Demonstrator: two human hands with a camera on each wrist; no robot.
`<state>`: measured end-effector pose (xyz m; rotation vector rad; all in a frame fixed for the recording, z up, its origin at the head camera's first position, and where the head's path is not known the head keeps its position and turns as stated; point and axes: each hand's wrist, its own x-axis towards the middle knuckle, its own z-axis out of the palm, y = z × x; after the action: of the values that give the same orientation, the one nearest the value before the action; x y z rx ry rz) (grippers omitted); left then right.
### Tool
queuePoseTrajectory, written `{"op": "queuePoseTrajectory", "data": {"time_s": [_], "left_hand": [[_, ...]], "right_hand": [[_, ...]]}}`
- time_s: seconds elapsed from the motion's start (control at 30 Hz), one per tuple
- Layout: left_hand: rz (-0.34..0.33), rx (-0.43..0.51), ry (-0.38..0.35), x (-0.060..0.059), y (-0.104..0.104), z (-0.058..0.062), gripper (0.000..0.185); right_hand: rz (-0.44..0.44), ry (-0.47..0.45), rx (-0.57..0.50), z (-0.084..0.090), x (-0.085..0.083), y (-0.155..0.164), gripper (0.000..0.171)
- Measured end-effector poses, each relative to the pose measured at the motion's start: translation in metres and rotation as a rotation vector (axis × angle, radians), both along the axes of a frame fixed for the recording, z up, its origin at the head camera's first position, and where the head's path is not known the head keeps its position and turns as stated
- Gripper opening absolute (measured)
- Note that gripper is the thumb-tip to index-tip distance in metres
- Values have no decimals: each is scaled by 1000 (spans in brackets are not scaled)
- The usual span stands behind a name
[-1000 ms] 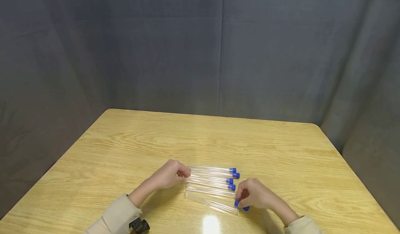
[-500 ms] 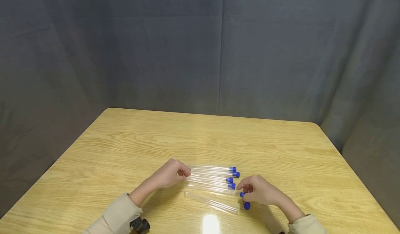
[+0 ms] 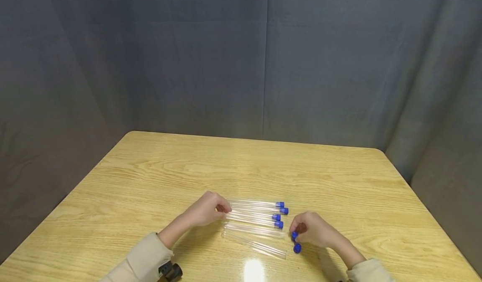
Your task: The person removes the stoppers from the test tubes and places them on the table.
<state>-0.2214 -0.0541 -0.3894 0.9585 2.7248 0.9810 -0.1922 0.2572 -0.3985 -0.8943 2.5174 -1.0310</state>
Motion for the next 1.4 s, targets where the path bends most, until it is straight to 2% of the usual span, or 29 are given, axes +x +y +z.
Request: {"op": "queuePoseTrajectory", "data": {"time_s": [0.23, 0.4, 0.5, 0.77, 1.0, 1.1, 1.4], "left_hand": [[13, -12, 5, 0, 4, 1, 13], [16, -18, 18, 0, 5, 4, 14], [20, -19, 13, -2, 6, 4, 16], [6, -34, 7, -4, 9, 3, 17], [2, -78, 11, -4, 12, -1, 16], [-10, -91, 20, -6, 13, -2, 10], [-9, -144, 26, -7, 14, -6, 14]], "right_hand": [[37, -28, -20, 0, 0, 2, 17], [115, 31, -64, 1, -2, 4, 19], [131, 71, -67, 3, -3, 6, 17], [52, -31, -48, 5, -3, 7, 11], [4, -54, -54, 5, -1, 6, 12], [-15, -65, -55, 5, 0, 6, 12], [-13, -74, -63, 4, -1, 7, 12]]}}
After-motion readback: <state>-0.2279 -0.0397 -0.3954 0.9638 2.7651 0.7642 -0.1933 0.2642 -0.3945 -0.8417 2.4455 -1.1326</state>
